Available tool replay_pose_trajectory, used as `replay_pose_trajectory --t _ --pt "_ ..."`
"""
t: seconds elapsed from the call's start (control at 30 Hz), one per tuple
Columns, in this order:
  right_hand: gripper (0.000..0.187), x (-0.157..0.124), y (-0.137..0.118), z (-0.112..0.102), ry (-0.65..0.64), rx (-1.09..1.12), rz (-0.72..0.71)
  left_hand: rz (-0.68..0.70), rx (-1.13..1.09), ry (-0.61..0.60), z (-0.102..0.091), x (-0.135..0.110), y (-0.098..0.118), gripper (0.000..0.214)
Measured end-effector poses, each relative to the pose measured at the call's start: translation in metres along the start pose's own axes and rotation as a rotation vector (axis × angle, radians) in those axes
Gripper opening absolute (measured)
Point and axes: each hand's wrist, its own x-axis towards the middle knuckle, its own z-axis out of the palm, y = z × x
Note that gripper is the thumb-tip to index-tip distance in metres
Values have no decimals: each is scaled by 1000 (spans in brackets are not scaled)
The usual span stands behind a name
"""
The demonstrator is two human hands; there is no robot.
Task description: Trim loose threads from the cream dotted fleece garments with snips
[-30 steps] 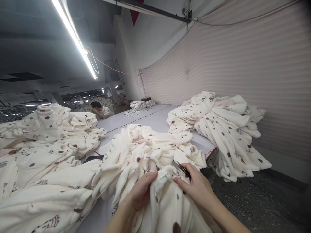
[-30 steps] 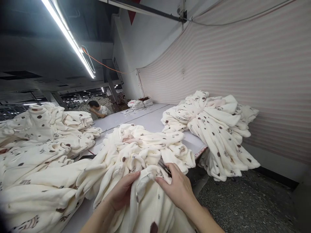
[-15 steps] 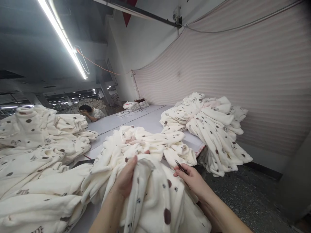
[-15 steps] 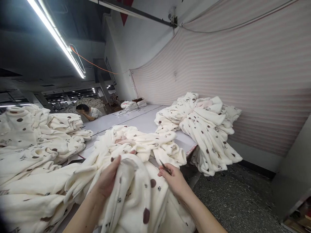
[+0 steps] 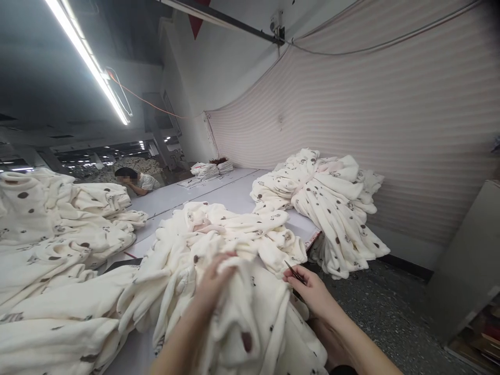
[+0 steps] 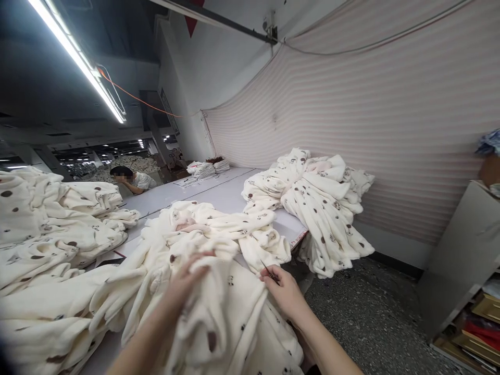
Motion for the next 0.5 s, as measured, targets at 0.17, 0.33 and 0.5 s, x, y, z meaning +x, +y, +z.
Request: replay_pose_trajectory --t 0.17,0.33,0.5 --pt "25 6 29 -1 53 -48 25 -80 -187 -136 -57 6 15 38" --pt "23 10 2 29 39 6 -84 -20 665 -334 17 -21 14 41" --pt "19 -8 -37 48 -39 -20 -256 41 428 -235 45 -18 6 16"
